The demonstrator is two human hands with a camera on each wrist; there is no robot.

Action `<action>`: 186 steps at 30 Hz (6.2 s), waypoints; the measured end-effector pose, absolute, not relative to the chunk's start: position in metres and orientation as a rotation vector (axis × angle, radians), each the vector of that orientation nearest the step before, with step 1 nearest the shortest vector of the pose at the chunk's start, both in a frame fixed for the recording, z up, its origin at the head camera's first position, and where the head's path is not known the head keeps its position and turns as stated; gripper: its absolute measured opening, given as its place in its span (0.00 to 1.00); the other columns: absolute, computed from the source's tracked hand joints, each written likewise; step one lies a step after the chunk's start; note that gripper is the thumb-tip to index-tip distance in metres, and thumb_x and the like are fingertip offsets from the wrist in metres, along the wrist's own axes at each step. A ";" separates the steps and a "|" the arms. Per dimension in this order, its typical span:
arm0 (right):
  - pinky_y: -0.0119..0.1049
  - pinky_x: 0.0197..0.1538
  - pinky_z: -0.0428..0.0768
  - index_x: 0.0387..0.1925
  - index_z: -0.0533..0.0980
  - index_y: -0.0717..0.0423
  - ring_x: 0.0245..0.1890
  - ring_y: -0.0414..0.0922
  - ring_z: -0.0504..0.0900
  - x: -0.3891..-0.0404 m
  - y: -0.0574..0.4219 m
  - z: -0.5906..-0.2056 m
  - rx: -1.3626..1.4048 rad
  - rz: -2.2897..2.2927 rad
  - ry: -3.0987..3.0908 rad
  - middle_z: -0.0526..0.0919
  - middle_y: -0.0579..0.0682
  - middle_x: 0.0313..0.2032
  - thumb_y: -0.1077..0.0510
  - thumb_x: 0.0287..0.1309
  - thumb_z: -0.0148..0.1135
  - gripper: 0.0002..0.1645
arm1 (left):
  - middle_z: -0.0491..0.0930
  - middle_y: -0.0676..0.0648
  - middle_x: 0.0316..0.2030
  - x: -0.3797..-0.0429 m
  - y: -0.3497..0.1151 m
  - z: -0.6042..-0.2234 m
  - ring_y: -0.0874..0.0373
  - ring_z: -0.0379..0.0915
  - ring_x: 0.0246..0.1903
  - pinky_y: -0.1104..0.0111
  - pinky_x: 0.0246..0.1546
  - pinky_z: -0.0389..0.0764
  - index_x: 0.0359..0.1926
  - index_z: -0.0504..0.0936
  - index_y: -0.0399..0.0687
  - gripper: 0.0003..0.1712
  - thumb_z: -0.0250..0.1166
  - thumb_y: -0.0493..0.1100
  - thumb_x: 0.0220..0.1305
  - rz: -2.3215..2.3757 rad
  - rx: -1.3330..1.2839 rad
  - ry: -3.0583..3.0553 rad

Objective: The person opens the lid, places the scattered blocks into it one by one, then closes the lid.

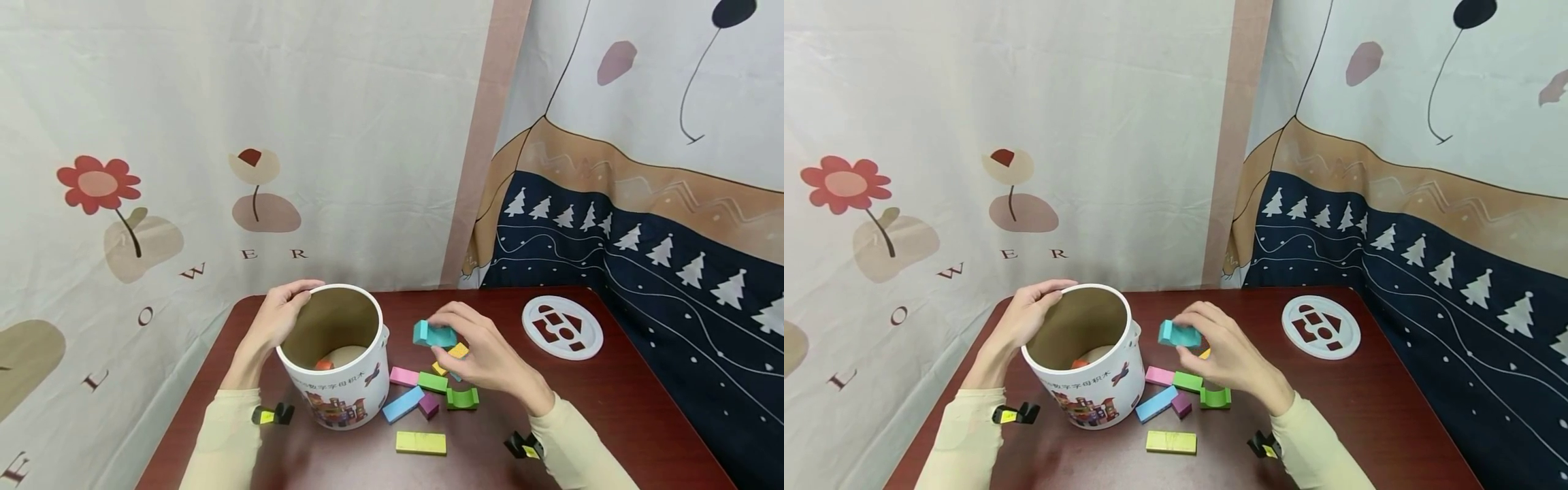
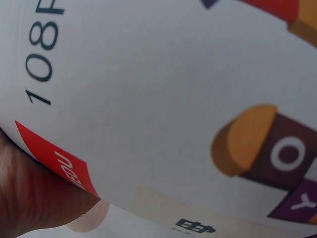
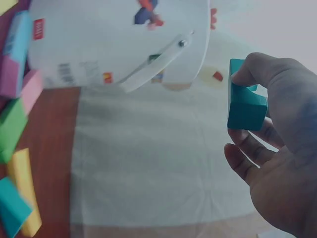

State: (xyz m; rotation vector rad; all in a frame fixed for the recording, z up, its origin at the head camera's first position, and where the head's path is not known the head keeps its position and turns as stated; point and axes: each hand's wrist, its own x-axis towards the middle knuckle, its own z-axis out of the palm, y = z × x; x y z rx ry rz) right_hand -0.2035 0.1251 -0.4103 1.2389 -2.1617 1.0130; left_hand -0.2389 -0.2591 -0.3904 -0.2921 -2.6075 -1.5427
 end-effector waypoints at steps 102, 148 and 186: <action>0.63 0.74 0.50 0.81 0.58 0.38 0.78 0.50 0.44 -0.202 0.124 -0.433 1.246 0.598 -2.502 0.51 0.43 0.80 0.27 0.60 0.62 0.53 | 0.84 0.41 0.55 -0.241 -0.261 -0.394 0.48 0.79 0.51 0.50 0.52 0.76 0.63 0.83 0.44 0.20 0.50 0.39 0.81 -1.533 -0.305 -2.605; 0.48 0.58 0.76 0.61 0.80 0.54 0.57 0.43 0.72 -0.172 0.181 -0.552 1.111 0.473 -2.700 0.79 0.47 0.57 0.47 0.59 0.74 0.30 | 0.84 0.39 0.54 -0.241 -0.262 -0.393 0.46 0.80 0.50 0.48 0.51 0.76 0.64 0.82 0.44 0.20 0.50 0.39 0.81 -1.523 -0.330 -2.606; 0.35 0.51 0.83 0.51 0.85 0.50 0.49 0.34 0.72 -0.178 0.178 -0.506 1.041 0.643 -2.659 0.78 0.40 0.49 0.58 0.59 0.75 0.18 | 0.83 0.40 0.56 -0.240 -0.261 -0.394 0.46 0.79 0.51 0.48 0.53 0.75 0.63 0.82 0.43 0.20 0.50 0.38 0.80 -1.520 -0.330 -2.603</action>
